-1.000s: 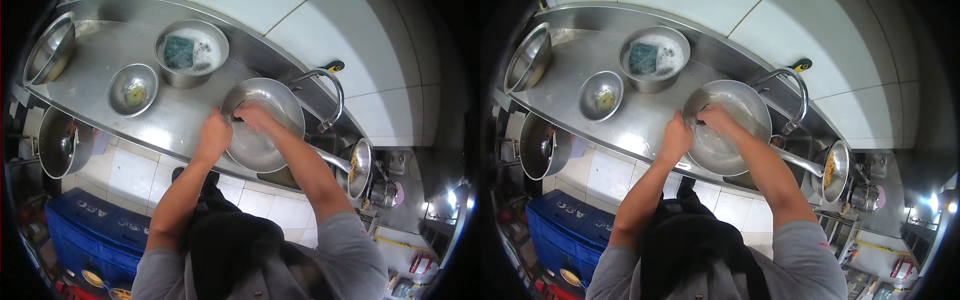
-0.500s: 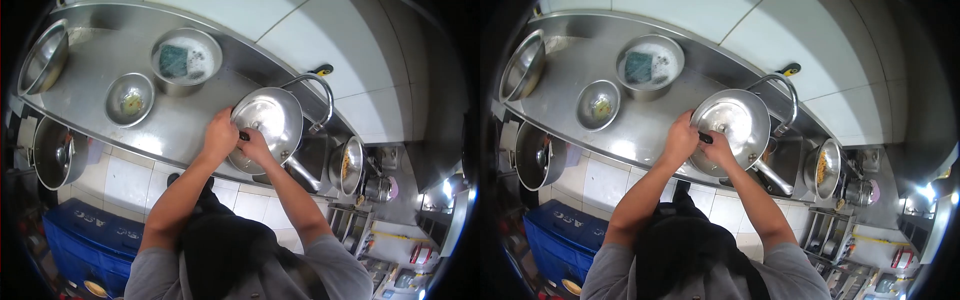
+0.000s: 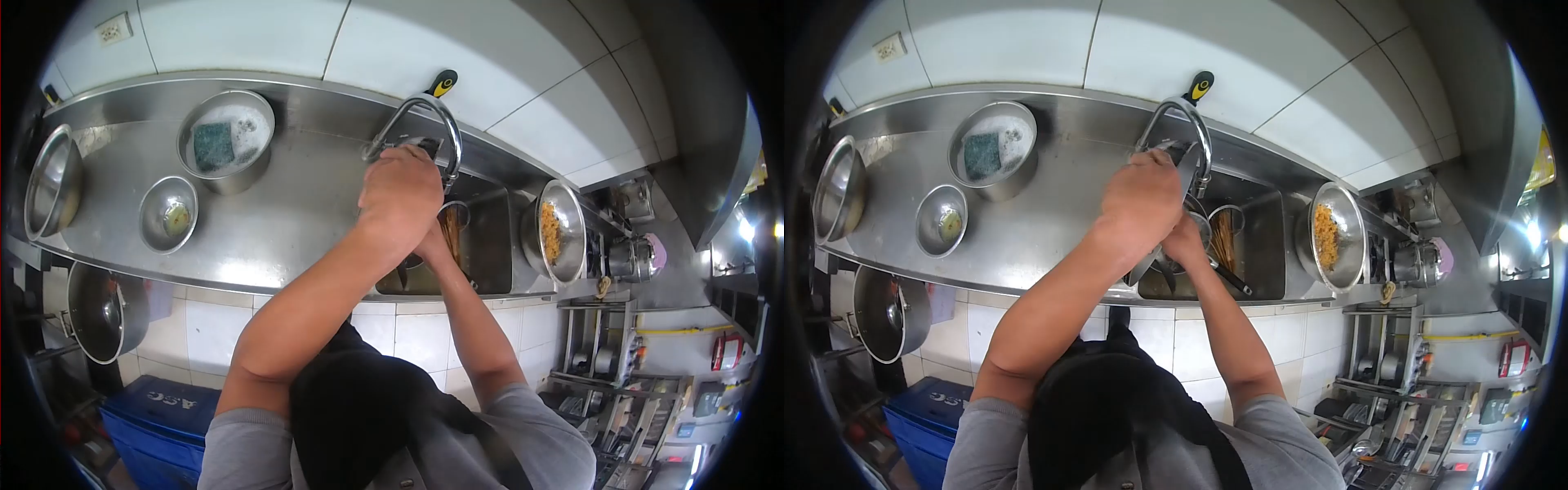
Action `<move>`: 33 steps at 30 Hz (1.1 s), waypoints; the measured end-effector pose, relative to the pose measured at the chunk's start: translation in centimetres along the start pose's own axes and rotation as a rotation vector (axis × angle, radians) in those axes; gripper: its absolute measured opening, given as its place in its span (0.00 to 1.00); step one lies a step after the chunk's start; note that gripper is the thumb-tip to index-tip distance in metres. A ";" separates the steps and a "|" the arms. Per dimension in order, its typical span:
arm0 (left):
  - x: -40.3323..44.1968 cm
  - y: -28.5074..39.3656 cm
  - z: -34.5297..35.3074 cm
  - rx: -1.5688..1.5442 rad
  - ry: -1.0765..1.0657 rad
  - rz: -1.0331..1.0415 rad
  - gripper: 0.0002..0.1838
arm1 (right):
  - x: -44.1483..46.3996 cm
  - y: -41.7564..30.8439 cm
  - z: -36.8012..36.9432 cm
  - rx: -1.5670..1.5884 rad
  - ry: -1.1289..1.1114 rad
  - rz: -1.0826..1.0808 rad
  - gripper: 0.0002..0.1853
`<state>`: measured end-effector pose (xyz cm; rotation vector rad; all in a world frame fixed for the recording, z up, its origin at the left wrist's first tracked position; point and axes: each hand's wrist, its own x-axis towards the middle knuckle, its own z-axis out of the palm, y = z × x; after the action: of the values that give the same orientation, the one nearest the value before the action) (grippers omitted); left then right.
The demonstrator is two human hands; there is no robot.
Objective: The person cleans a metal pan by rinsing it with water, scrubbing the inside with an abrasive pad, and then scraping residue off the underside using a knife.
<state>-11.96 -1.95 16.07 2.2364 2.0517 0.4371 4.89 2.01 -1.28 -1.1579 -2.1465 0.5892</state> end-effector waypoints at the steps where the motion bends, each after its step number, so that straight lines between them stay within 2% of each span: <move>1: 0.0 -0.3 0.2 0.011 0.000 0.003 0.26 | 0.1 -0.2 -0.5 -0.006 -0.057 0.106 0.19; 3: -0.7 -2.5 1.2 -0.194 0.237 0.094 0.24 | 0.3 -0.6 -1.0 -0.006 -0.118 0.207 0.18; 4: -1.1 -3.9 1.4 -0.188 0.235 0.090 0.24 | 0.2 -0.5 -1.0 0.125 -0.108 0.372 0.16; 5: -1.7 -5.6 1.5 -0.389 0.111 -0.081 0.24 | 0.1 -0.6 -0.7 0.256 -0.099 0.537 0.15; 6: -2.3 -7.5 1.7 -0.587 -0.013 -0.255 0.24 | 1.5 -6.0 -2.8 0.338 -0.123 0.739 0.11; 7: -3.2 -9.5 2.6 -0.582 -0.014 -0.269 0.24 | 1.9 -6.3 -2.8 0.343 -0.136 0.737 0.11; 9: -5.5 -13.1 6.2 -0.769 -0.027 -0.414 0.27 | 3.1 -6.1 -2.2 0.534 -0.304 0.878 0.10; 10: -6.6 -14.0 8.4 -0.766 -0.030 -0.433 0.27 | 3.5 -5.9 -0.7 0.592 -0.300 0.905 0.10; 11: -7.9 -14.7 10.9 -0.894 0.019 -0.488 0.28 | 4.3 -6.5 0.3 0.594 -0.318 0.912 0.10; 12: -9.2 -15.2 12.3 -1.024 0.067 -0.545 0.30 | 5.1 -7.6 1.1 0.523 -0.460 0.918 0.11; 13: -10.2 -15.1 12.8 -1.028 0.062 -0.565 0.30 | 5.9 -8.2 2.1 0.447 -0.600 0.920 0.12; 15: -11.4 -14.5 13.7 -1.145 0.202 -0.497 0.34 | 6.7 -8.0 5.6 0.387 -0.653 0.941 0.15; 19: -12.8 -14.9 15.3 -1.206 0.208 -0.464 0.36 | 8.5 -8.4 9.2 0.301 -0.646 0.902 0.16; 21: -13.2 -15.6 16.7 -1.199 0.212 -0.427 0.37 | 9.7 -7.7 9.7 0.248 -0.775 0.844 0.17; 22: -13.3 -15.6 16.1 -1.209 0.214 -0.435 0.37 | 10.8 -8.2 9.5 0.249 -0.725 0.945 0.16; 23: -13.4 -15.8 15.4 -1.232 0.194 -0.408 0.37 | 11.0 -6.2 11.0 0.464 -0.599 0.903 0.14; 26: -13.6 -16.1 15.3 -1.266 0.167 -0.419 0.37 | 9.9 -8.0 11.8 0.270 -0.540 0.960 0.13; 29: -13.2 -16.2 15.6 -1.235 0.176 -0.407 0.37 | 8.2 -6.3 12.2 0.271 -0.672 0.876 0.11; 30: -13.1 -16.4 15.6 -1.182 0.192 -0.361 0.37 | 8.4 -3.3 12.5 0.117 -0.751 0.484 0.10; 32: -12.9 -16.7 16.8 -1.169 0.230 -0.354 0.37 | 8.4 -3.6 12.6 -0.037 -0.806 0.089 0.09; 33: -12.7 -16.7 17.2 -1.154 0.263 -0.344 0.37 | 7.9 -6.8 12.2 0.049 -0.746 0.430 0.08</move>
<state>-24.41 -10.40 -6.52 1.1538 1.5190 1.4450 -10.92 4.12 -3.13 -1.5552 -2.4442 1.4431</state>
